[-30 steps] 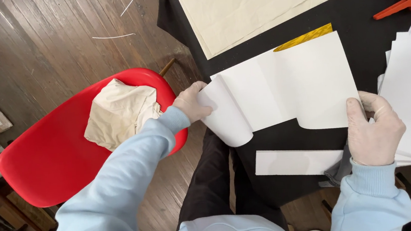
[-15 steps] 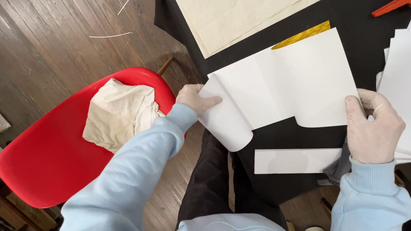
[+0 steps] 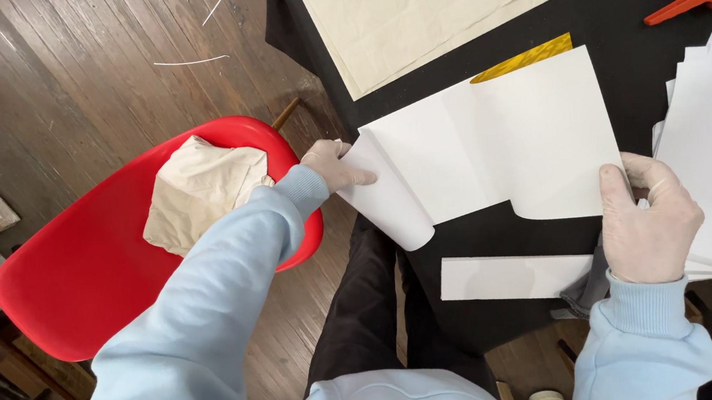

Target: The recorder is mounting a printed art piece onto a board using an adhesive sheet and securing it with clamps while smoothing it out with a cloth.

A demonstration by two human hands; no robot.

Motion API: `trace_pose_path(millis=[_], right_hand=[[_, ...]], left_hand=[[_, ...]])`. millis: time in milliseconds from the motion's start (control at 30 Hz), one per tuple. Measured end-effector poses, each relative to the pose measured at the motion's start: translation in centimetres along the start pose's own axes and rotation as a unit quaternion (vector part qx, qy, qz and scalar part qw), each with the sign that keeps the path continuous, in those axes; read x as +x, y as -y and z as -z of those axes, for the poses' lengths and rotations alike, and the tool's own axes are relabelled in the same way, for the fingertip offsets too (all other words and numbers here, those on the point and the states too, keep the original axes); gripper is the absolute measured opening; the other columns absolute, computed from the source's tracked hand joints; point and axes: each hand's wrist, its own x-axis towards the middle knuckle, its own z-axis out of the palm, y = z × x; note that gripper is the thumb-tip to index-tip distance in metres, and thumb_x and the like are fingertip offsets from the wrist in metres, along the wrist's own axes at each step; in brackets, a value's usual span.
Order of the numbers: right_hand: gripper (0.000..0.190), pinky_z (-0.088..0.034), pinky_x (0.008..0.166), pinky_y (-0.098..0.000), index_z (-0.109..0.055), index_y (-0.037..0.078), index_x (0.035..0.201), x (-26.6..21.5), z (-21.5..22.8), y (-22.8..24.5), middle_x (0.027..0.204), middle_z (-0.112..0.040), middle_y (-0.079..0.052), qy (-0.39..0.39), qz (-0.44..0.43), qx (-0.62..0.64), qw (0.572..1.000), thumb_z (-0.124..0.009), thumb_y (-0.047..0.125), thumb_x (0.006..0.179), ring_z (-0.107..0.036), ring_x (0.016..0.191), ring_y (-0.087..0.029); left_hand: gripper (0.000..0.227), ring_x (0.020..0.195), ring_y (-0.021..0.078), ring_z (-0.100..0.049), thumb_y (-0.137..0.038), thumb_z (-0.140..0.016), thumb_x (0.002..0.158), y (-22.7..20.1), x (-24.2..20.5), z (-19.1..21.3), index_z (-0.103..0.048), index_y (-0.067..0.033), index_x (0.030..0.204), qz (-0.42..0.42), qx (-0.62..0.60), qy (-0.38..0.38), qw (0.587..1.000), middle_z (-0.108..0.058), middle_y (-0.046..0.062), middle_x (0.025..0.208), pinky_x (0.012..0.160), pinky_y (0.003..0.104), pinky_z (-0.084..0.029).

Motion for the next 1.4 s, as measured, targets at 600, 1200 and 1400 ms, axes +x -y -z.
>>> trace_pose_path(millis=[600,1200,1400], right_hand=[[0.017,-0.054,0.087,-0.0315,-0.073,-0.005,0.117,-0.3,-0.2,0.1,0.107,-0.075,-0.012,0.005,0.015,0.007,1.000,-0.071,0.010,0.109,-0.067,0.093,-0.016],[0.016,-0.054,0.088,-0.0324,-0.073,-0.005,0.117,-0.9,0.1,0.5,0.102,-0.075,-0.013,-0.005,0.028,-0.004,1.000,-0.070,0.006,0.106,-0.067,0.093,-0.018],[0.015,-0.055,0.090,-0.0327,-0.073,-0.004,0.116,-1.4,0.5,1.6,0.109,-0.074,-0.013,-0.007,0.028,0.002,1.000,-0.072,0.008,0.109,-0.068,0.096,-0.018]], left_hand=[[0.068,0.110,0.0237,-0.073,-0.032,-0.090,0.069,5.9,-0.7,-2.8,-0.071,0.0033,0.124,-0.056,-0.159,0.084,0.982,-0.077,0.014,0.117,0.101,0.031,-0.053],[0.063,0.116,0.0197,-0.069,-0.023,-0.087,0.075,11.0,-11.5,-6.1,-0.066,0.0034,0.129,-0.094,-0.261,0.032,0.960,-0.074,0.012,0.123,0.102,0.032,-0.053],[0.062,0.115,0.0185,-0.069,-0.018,-0.087,0.075,16.1,-12.9,-9.6,-0.065,-0.0015,0.130,-0.083,-0.296,0.019,0.952,-0.074,0.009,0.124,0.100,0.034,-0.055]])
